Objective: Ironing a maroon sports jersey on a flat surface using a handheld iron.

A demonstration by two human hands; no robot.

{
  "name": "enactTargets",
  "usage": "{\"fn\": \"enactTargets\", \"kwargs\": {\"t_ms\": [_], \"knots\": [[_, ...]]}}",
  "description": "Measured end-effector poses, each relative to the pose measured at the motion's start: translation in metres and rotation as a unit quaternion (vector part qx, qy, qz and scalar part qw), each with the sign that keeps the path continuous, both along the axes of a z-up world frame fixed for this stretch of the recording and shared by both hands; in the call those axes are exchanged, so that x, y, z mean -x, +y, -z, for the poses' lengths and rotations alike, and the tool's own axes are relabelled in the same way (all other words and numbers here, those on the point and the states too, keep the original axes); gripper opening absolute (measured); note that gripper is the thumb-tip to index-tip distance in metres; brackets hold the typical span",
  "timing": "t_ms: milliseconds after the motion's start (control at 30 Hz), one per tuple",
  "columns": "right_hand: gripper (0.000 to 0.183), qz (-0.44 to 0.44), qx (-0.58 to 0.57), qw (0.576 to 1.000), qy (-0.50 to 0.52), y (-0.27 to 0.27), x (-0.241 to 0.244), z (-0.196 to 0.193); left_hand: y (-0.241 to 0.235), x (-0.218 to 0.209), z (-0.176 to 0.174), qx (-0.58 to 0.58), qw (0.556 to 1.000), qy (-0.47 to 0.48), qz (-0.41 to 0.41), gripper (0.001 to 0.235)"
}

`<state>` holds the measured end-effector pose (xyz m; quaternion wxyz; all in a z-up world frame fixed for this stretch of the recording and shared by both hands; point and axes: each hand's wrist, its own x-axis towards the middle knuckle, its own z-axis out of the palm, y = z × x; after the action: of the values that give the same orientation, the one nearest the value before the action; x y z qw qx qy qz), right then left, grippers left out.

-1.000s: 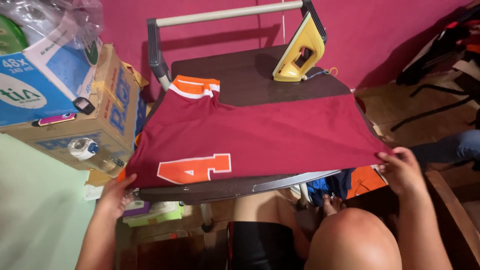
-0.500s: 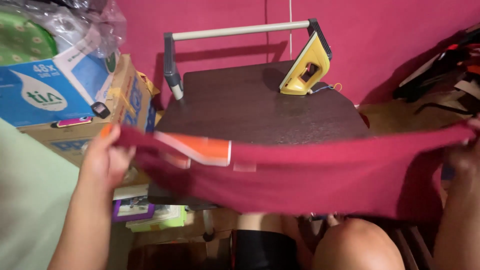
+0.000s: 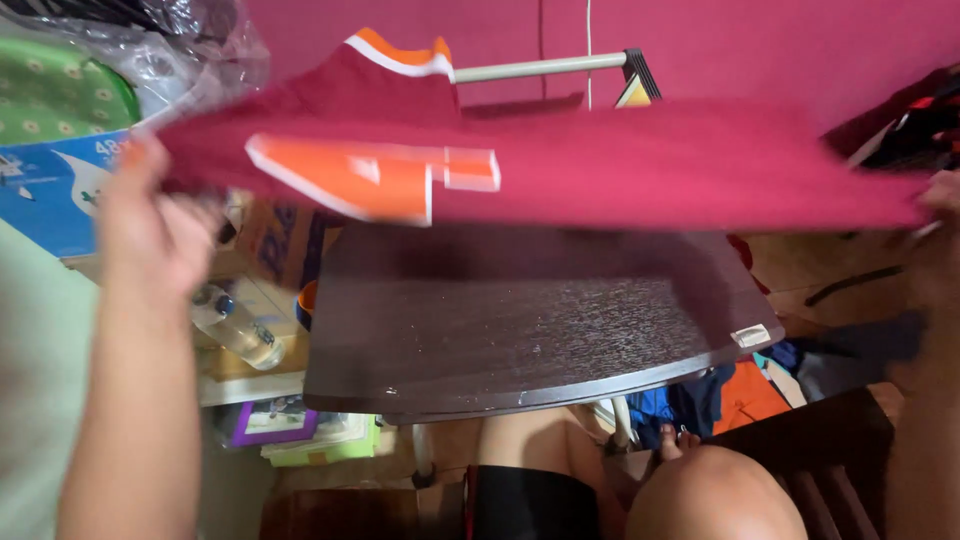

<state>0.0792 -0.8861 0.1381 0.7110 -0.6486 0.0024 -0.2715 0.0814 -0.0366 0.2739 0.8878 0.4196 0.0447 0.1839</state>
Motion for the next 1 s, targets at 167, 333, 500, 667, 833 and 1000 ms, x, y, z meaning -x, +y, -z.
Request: {"fn": "enactTargets", "kwargs": {"t_ms": [167,333,500,667,833,1000], "knots": [[0.029,0.040,0.123,0.956,0.265,0.072,0.068,0.080,0.046,0.012,0.215,-0.156,0.953,0.251,0.062,0.056],[0.054,0.173,0.416,0.851,0.271,0.137,0.085,0.066,0.058,0.030,0.271,-0.681,0.717,0.031,-0.147,0.044],[0.048,0.058,0.561,0.825,0.043,0.241,0.015,0.057,-0.047,-0.022,0.229,-0.795,0.583,-0.140,-0.094,0.036],[0.051,-0.064,0.642,0.728,0.234,0.289,-0.009,0.085,-0.094,-0.032,0.252,-0.881,0.458,0.031,0.115,0.085],[0.058,-0.062,0.706,0.636,0.305,0.247,0.017,0.094,-0.123,0.037,0.244,-0.909,0.409,0.003,0.078,0.114],[0.068,-0.076,0.717,0.623,0.304,0.233,0.025,0.098,-0.146,0.018,0.219,-0.900,0.425,0.009,0.099,0.093]]}}
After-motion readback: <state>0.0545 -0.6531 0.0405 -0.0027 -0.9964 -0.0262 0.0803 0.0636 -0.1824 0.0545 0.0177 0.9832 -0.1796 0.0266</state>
